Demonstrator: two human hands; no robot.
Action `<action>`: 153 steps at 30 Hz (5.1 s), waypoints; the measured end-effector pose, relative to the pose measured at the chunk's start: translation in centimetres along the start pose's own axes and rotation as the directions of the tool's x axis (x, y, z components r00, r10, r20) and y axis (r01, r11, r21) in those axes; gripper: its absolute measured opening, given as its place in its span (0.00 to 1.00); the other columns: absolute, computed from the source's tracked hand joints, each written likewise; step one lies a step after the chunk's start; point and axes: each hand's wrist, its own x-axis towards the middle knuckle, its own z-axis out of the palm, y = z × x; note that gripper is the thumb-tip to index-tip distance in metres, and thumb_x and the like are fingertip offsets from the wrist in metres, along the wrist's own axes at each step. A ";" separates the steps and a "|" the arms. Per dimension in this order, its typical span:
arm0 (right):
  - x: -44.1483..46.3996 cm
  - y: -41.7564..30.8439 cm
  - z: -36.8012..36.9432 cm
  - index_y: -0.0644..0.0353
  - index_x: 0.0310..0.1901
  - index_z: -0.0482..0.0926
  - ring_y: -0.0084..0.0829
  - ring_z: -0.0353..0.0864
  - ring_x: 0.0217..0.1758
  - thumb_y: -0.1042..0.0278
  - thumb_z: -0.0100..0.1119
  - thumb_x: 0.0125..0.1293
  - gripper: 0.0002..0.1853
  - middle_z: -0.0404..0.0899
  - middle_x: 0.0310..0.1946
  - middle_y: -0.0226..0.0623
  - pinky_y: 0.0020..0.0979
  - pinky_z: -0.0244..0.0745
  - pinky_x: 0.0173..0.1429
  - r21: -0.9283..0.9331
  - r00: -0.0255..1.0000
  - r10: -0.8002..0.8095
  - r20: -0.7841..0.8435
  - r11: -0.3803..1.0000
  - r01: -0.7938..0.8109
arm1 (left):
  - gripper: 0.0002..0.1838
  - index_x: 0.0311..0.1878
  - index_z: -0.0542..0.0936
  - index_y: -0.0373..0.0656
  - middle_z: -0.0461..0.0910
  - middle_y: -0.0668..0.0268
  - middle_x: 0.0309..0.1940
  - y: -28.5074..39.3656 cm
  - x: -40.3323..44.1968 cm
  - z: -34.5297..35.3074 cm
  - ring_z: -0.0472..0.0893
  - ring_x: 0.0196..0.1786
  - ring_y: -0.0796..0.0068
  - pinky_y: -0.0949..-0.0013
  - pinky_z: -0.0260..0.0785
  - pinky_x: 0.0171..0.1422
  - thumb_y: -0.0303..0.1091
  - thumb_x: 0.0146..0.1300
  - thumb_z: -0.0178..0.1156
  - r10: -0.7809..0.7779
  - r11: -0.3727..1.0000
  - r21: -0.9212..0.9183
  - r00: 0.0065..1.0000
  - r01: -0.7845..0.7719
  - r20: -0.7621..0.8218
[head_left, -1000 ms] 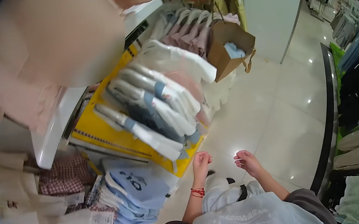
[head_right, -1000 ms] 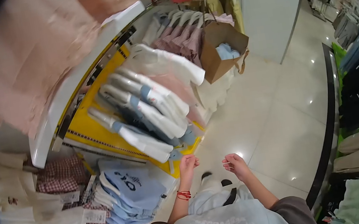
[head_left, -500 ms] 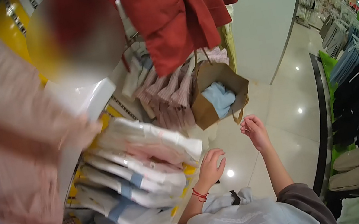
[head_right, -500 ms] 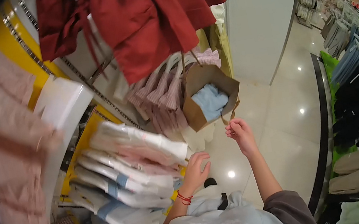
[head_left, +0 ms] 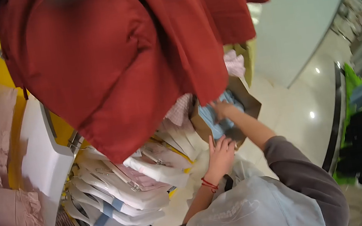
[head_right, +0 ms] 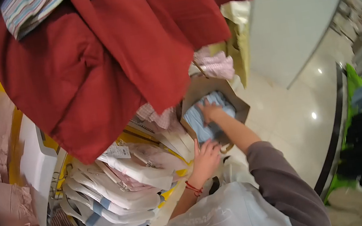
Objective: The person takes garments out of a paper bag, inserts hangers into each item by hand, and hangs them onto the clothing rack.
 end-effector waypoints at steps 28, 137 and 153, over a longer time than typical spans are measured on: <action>-18.7 11.5 -11.0 0.56 0.42 0.72 0.33 0.75 0.36 0.64 0.58 0.51 0.16 0.75 0.32 0.36 0.34 0.68 0.43 0.433 0.321 -0.634 -0.703 -0.024 0.901 | 0.29 0.48 0.74 0.40 0.76 0.59 0.37 9.5 2.6 -6.1 0.75 0.45 0.56 0.50 0.49 0.67 0.48 0.46 0.65 -0.365 0.772 -0.612 0.908 0.171 -0.207; -45.4 -76.3 13.6 0.68 0.54 0.69 0.21 0.74 0.45 0.67 0.54 0.64 0.19 0.76 0.45 0.34 0.23 0.68 0.52 0.951 0.164 -0.960 0.228 0.183 -0.247 | 0.24 0.63 0.61 0.38 0.65 0.55 0.61 7.1 -77.0 -29.4 0.68 0.61 0.56 0.53 0.61 0.63 0.40 0.67 0.44 -0.707 0.706 -0.443 -0.586 -0.553 -0.396; -67.0 -88.6 24.4 0.64 0.67 0.46 0.36 0.55 0.65 0.64 0.61 0.58 0.41 0.53 0.64 0.43 0.36 0.51 0.68 0.979 -0.300 -0.942 0.151 0.184 -0.087 | 0.27 0.66 0.57 0.37 0.55 0.50 0.66 9.3 -95.2 -34.5 0.55 0.68 0.49 0.54 0.45 0.71 0.42 0.67 0.40 -0.540 0.539 -0.574 -0.271 0.616 -0.797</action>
